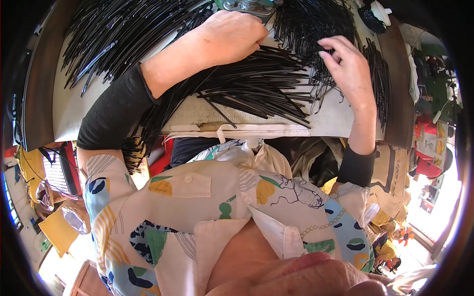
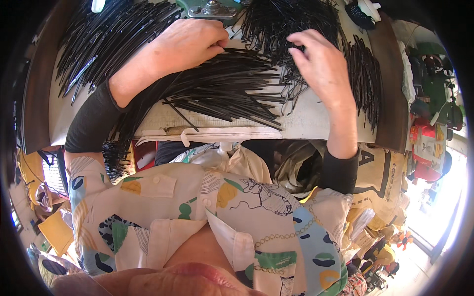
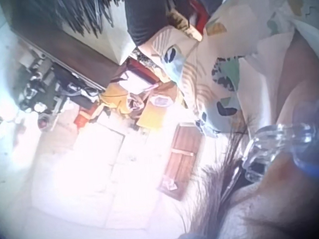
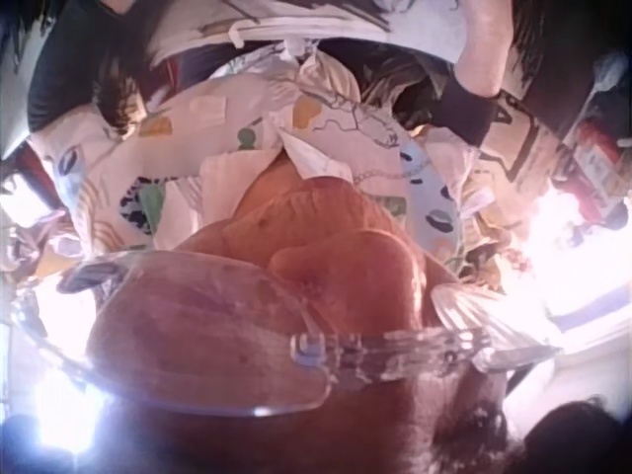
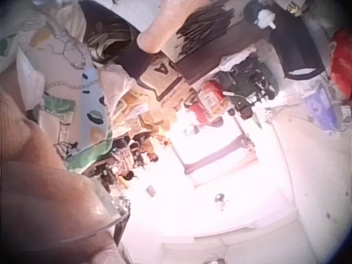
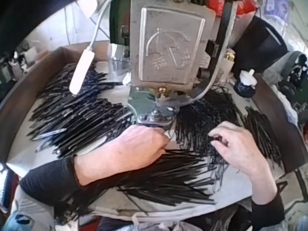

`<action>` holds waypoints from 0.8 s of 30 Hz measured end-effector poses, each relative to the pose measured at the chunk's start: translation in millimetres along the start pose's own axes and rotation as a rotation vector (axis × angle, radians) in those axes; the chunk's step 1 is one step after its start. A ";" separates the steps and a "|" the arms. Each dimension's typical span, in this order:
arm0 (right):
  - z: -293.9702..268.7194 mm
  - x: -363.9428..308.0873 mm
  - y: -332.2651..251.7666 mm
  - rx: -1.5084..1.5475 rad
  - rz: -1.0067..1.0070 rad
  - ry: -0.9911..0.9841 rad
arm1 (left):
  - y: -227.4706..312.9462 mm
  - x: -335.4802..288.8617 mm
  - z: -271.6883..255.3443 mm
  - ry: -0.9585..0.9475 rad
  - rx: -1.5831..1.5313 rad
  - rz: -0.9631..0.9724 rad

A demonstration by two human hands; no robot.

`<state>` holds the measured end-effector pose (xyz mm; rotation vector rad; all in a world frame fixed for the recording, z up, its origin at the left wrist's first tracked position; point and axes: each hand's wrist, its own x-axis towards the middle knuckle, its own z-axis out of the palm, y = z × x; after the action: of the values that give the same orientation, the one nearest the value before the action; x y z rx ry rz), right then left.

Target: The person assembles small black plastic components into finished assemblies using a mechanical press at a workstation.

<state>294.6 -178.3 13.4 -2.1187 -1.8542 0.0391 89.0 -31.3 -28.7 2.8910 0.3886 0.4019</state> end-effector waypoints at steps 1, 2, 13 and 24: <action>5.9 2.2 -1.4 -0.083 -0.087 0.009 | -0.5 -0.2 -0.4 -0.001 -0.001 0.004; 12.7 3.7 -0.4 -0.102 -0.153 0.031 | -1.1 -0.6 -1.0 0.036 -0.031 -0.015; 21.9 8.3 0.1 -0.215 -0.172 -0.003 | -7.8 1.7 -15.6 -0.043 -0.372 -0.137; 18.8 5.6 -0.3 -0.131 -0.184 0.038 | -6.0 1.9 -28.9 -0.122 -0.544 -0.324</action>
<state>290.9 -168.7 -3.3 -2.0061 -2.0718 -0.1685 81.0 -20.5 -2.3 2.2624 0.6068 0.2288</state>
